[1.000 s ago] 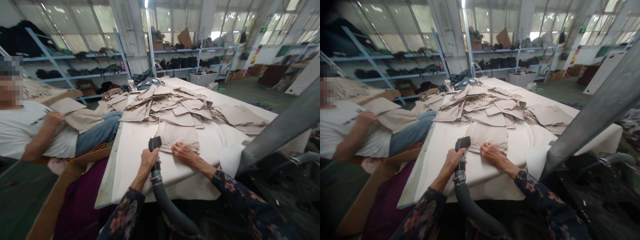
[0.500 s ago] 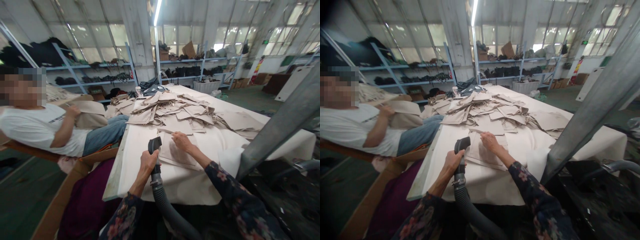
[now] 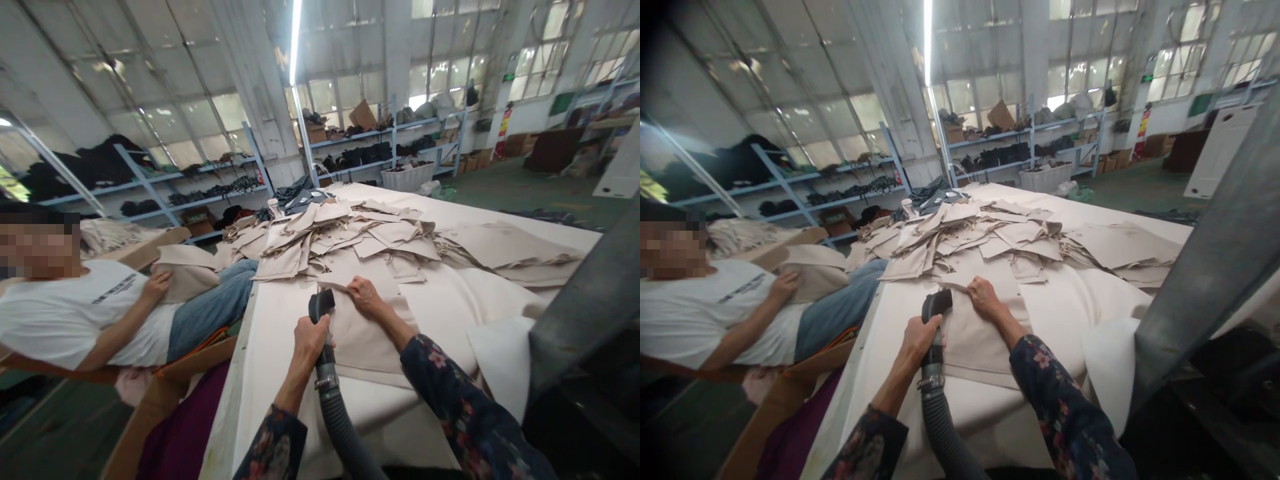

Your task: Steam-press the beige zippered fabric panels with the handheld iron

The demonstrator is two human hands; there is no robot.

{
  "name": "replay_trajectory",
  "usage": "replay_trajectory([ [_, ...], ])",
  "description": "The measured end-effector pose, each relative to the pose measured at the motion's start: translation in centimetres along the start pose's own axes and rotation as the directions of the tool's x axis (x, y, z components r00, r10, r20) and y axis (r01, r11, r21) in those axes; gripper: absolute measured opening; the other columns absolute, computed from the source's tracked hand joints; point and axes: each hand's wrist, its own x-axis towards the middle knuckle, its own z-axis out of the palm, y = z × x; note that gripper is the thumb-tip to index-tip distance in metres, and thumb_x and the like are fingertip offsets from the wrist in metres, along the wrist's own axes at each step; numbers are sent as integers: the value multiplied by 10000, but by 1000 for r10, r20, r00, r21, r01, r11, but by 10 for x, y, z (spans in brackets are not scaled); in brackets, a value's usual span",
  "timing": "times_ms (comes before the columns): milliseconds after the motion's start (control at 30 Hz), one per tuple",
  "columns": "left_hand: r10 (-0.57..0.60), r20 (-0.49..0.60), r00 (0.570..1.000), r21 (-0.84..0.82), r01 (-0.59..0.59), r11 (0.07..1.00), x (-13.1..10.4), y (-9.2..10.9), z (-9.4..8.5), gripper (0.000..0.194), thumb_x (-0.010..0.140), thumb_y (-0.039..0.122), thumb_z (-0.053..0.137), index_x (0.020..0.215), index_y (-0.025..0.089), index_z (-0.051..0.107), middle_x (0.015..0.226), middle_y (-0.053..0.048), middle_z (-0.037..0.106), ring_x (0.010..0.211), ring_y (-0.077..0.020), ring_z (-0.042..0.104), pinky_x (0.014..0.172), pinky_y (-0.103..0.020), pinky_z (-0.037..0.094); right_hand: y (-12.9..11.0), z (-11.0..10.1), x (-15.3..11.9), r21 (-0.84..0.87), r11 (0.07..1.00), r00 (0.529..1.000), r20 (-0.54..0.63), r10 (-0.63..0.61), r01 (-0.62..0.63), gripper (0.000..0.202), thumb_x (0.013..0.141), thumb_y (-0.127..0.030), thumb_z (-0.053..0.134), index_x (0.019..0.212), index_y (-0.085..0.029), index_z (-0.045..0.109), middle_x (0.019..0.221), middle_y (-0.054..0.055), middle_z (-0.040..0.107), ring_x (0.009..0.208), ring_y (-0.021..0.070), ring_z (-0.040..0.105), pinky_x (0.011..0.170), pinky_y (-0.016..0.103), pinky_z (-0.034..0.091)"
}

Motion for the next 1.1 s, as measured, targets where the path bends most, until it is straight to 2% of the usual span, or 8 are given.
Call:
replay_trajectory([
  [100,-10,45,999,-21,11,1000,11,4,6,237,681,345,546,560,142,538,455,-64,595,404,-214,602,389,-277,470,2,-2,1,57,997,999,-18,-46,47,255,899,-296,531,1100,-140,556,1080,70,587,906,188,597,774,385,506],
  [200,-19,54,998,-53,22,998,21,6,8,234,672,350,559,569,140,537,448,-54,587,394,-214,596,386,-283,468,-4,-3,0,111,989,995,-41,-89,93,125,884,-182,521,883,-116,627,912,49,617,825,154,586,746,310,472],
  [300,-6,52,999,-100,11,995,32,5,4,245,674,357,564,573,136,540,469,-66,598,400,-215,600,392,-290,473,-10,-6,-3,155,982,992,-72,-102,112,229,823,-48,467,705,-115,652,808,59,610,772,136,556,715,241,413],
  [567,-101,48,994,-284,111,952,47,-5,-9,231,673,326,602,570,133,529,458,-72,598,373,-192,572,371,-290,470,-11,-11,-2,213,977,999,-37,-20,27,239,835,-69,475,696,-116,664,767,49,627,738,128,568,708,231,411],
  [667,-118,102,988,-362,147,920,47,-11,-11,245,685,329,599,559,133,525,425,-67,581,343,-173,541,362,-283,465,-11,-5,1,218,975,999,11,39,-40,173,879,-191,529,763,-114,634,789,28,632,753,139,592,733,296,459],
  [800,-97,113,989,-398,135,908,44,-12,-15,246,680,334,606,568,130,524,412,-52,571,312,-152,508,331,-263,437,-9,1,4,232,966,993,48,108,-117,220,889,-308,541,795,-122,614,805,14,638,749,142,606,717,321,484],
  [1000,-45,137,989,-368,93,925,31,-7,-12,264,689,363,599,592,129,524,428,-49,576,329,-153,525,329,-251,434,-5,0,5,254,947,980,30,195,-196,237,820,-157,486,686,-107,676,586,2,606,604,123,560,550,205,375],
  [1100,-48,204,978,-320,113,941,26,-9,-5,267,705,366,580,580,141,510,411,-38,558,317,-157,517,340,-273,451,-7,-3,4,256,952,985,7,174,-170,247,761,-114,469,681,-109,703,592,16,614,604,124,543,544,201,345],
])
